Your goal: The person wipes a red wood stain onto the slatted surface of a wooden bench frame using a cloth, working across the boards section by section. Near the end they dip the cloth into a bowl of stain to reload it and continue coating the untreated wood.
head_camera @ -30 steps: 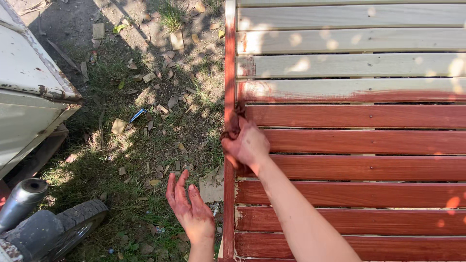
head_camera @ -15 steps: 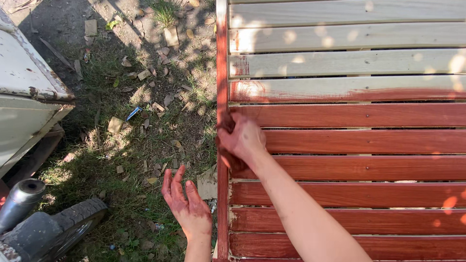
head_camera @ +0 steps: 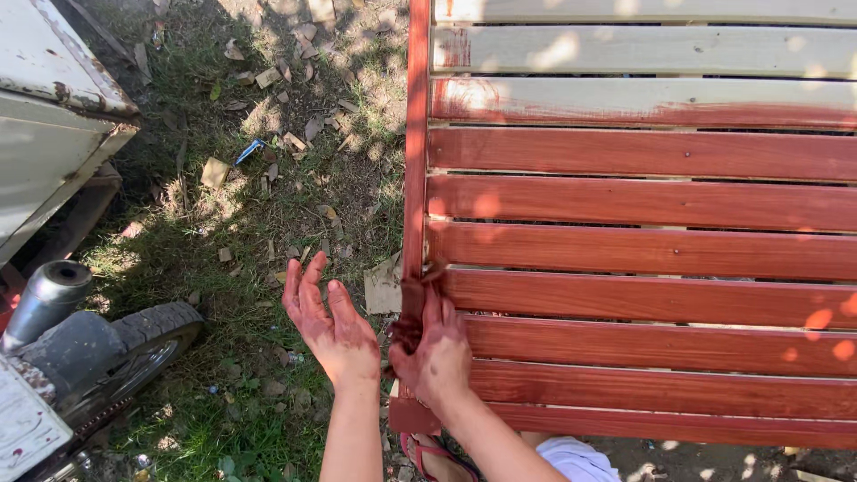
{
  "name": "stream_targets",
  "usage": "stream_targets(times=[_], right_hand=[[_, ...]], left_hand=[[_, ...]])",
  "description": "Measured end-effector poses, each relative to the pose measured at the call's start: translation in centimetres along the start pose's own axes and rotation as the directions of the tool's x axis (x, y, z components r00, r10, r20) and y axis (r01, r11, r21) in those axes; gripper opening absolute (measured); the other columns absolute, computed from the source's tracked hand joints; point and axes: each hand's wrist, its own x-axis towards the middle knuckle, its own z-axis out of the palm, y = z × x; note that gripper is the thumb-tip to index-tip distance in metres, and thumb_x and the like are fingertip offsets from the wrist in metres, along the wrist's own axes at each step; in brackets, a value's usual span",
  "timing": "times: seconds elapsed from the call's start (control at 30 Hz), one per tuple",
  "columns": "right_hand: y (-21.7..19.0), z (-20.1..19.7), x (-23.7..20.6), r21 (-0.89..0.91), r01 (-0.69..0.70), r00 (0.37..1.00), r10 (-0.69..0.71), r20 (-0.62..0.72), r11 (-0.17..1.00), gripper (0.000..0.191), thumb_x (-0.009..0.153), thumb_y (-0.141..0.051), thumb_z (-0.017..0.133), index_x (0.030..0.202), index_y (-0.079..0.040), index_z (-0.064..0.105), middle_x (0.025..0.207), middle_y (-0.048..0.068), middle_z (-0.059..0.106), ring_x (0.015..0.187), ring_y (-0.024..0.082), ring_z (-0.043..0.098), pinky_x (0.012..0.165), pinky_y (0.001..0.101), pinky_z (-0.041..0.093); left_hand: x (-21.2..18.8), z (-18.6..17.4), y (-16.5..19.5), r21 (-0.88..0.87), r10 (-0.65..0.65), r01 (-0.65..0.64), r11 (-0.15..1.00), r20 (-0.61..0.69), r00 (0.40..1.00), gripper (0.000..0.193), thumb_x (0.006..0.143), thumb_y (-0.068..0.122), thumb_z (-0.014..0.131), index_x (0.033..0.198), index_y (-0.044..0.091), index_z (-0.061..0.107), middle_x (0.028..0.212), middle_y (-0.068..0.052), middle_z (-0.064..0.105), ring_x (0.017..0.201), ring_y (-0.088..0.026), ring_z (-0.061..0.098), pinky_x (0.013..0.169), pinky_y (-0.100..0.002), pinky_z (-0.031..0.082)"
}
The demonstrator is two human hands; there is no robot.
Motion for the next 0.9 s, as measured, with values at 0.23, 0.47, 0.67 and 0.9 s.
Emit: stream_targets(times=[0.23, 0.47, 0.67, 0.9], right_hand=[[1.1, -2.2, -5.8, -0.322, -0.028, 0.730, 0.240, 0.640, 0.946, 0.081, 0.073, -0.036, 0.082, 0.140, -0.005, 0.047, 0.136, 0.016, 0.057, 0.126, 0.037, 0.055, 0.108, 0.0419, 0.047], [1.1, -4.0, 5.8, 0.077, -0.295, 0.864, 0.231, 0.447, 0.952, 0.039, 0.072, -0.041, 0.078, 0.100, -0.014, 0.081, 0.092, 0.015, 0.080, 0.087, 0.028, 0.079, 0.084, 0.0395, 0.061], [1.3, -3.1, 9.1, 0.327, -0.036, 0.999, 0.044, -0.016, 0.944, 0.040, 0.080, -0.032, 0.073, 0.116, -0.015, 0.073, 0.096, 0.015, 0.078, 0.090, 0.031, 0.077, 0.082, 0.0419, 0.060], [3.2, -0.8, -3.5, 0.088, 0.096, 0.988, -0.106, 0.116, 0.991, 0.062, 0.070, -0.024, 0.076, 0.128, -0.005, 0.066, 0.125, 0.019, 0.067, 0.114, 0.040, 0.063, 0.098, 0.0456, 0.051]], left_hand=[[-2.5, -0.7, -0.9, -0.195, -0.003, 0.004, 0.981, 0.002, 1.000, 0.040, 0.109, 0.025, 0.048, 0.139, 0.000, 0.057, 0.159, -0.011, 0.024, 0.138, -0.015, 0.042, 0.108, -0.032, 0.043], [-3.7, -1.7, -1.2, -0.026, 0.080, -0.081, 0.996, -0.044, 0.996, 0.040, 0.109, 0.025, 0.049, 0.137, -0.002, 0.060, 0.157, -0.012, 0.031, 0.143, -0.017, 0.038, 0.109, -0.032, 0.042], [-4.5, -1.7, -2.2, -0.023, 0.078, -0.080, 0.997, -0.063, 0.995, 0.041, 0.110, 0.027, 0.050, 0.137, -0.002, 0.060, 0.157, -0.012, 0.032, 0.143, -0.018, 0.038, 0.109, -0.033, 0.043], [-4.7, -1.8, -1.9, -0.189, -0.007, -0.003, 0.982, -0.051, 0.999, 0.044, 0.107, 0.030, 0.050, 0.138, -0.001, 0.058, 0.157, -0.011, 0.028, 0.127, -0.016, 0.049, 0.098, -0.031, 0.046]])
